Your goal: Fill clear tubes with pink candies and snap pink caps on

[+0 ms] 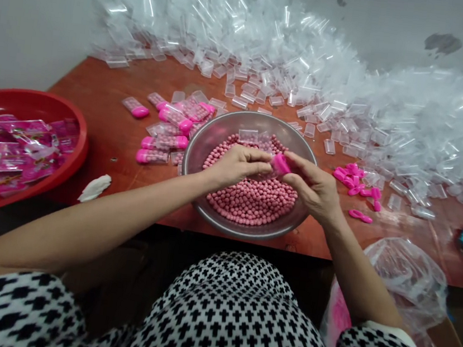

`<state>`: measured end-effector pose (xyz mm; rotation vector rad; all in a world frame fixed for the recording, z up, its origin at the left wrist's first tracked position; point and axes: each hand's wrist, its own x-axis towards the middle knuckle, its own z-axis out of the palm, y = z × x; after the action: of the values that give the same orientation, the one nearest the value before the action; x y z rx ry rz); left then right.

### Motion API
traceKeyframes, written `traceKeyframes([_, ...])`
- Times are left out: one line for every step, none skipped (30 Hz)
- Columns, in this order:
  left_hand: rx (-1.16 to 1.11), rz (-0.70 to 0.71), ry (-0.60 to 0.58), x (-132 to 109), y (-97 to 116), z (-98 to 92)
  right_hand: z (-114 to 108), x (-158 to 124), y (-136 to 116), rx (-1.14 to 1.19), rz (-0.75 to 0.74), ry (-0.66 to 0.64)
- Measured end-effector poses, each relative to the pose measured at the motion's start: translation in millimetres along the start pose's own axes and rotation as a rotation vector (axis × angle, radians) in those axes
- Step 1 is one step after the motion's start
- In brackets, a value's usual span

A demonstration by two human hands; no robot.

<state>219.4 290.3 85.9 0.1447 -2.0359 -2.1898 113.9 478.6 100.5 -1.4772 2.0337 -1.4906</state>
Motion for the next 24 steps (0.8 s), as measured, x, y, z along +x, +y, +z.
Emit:
traceKeyframes([-0.074,-0.028,0.017,1,1,-0.5,-3,-2,-1,0.146,0.082,-0.005])
traceKeyframes([-0.127,-0.047,0.035,1,2,-0.7,-7,-5,-2,0.267,0.148,-0.001])
traceKeyframes([-0.158,-0.058,0.049,1,4,-0.6,-10,-7,-3,0.355,0.196,0.011])
traceKeyframes([-0.165,-0.062,0.05,1,5,-0.1,-12,-9,-3,0.411,0.231,0.035])
traceKeyframes([-0.152,-0.057,0.041,1,5,0.6,-14,-10,-2,0.442,0.263,0.064])
traceKeyframes([-0.126,-0.041,0.028,1,6,1.5,-15,-9,-1,0.463,0.29,0.095])
traceKeyframes([-0.091,-0.015,0.014,0,6,2.5,-16,-8,-1,0.482,0.309,0.121])
traceKeyframes([-0.054,0.016,-0.004,0,7,3.4,-15,-5,0,0.503,0.322,0.137])
traceKeyframes([-0.016,0.049,-0.024,-1,6,4.2,-15,-2,1,0.529,0.331,0.136])
traceKeyframes([0.025,0.086,-0.046,-1,6,4.7,-13,2,1,0.561,0.343,0.112])
traceKeyframes([0.067,0.128,-0.063,-1,5,4.9,-12,5,0,0.599,0.368,0.065])
traceKeyframes([0.106,0.173,-0.068,-1,4,4.8,-9,9,-1,0.64,0.408,-0.003])
traceKeyframes([0.14,0.215,-0.059,-1,3,4.3,-7,11,-1,0.682,0.46,-0.084])
traceKeyframes([0.168,0.25,-0.038,-1,2,3.5,-4,14,-2,0.724,0.514,-0.162])
traceKeyframes([0.188,0.274,-0.013,-1,1,2.5,-1,15,-4,0.762,0.564,-0.223])
traceKeyframes([0.201,0.28,0.009,-1,0,1.6,1,16,-4,0.798,0.602,-0.26])
traceKeyframes([0.208,0.271,0.025,-1,-1,0.7,4,16,-5,0.831,0.63,-0.27])
traceKeyframes([0.214,0.258,0.03,-1,-2,0.0,7,17,-6,0.862,0.65,-0.254])
traceKeyframes([0.219,0.25,0.031,-2,-2,-0.6,9,17,-6,0.885,0.667,-0.225])
traceKeyframes([0.222,0.247,0.031,-2,-2,-0.9,11,16,-6,0.899,0.679,-0.189])
traceKeyframes([0.224,0.248,0.03,-2,-2,-1.1,13,16,-5,0.906,0.685,-0.154])
traceKeyframes([0.225,0.255,0.028,-2,-2,-1.2,15,16,-5,0.909,0.687,-0.126])
traceKeyframes([0.226,0.264,0.025,-2,-2,-1.2,16,17,-4,0.91,0.687,-0.109])
traceKeyframes([0.227,0.272,0.024,-1,-3,-1.1,17,17,-3,0.91,0.684,-0.101])
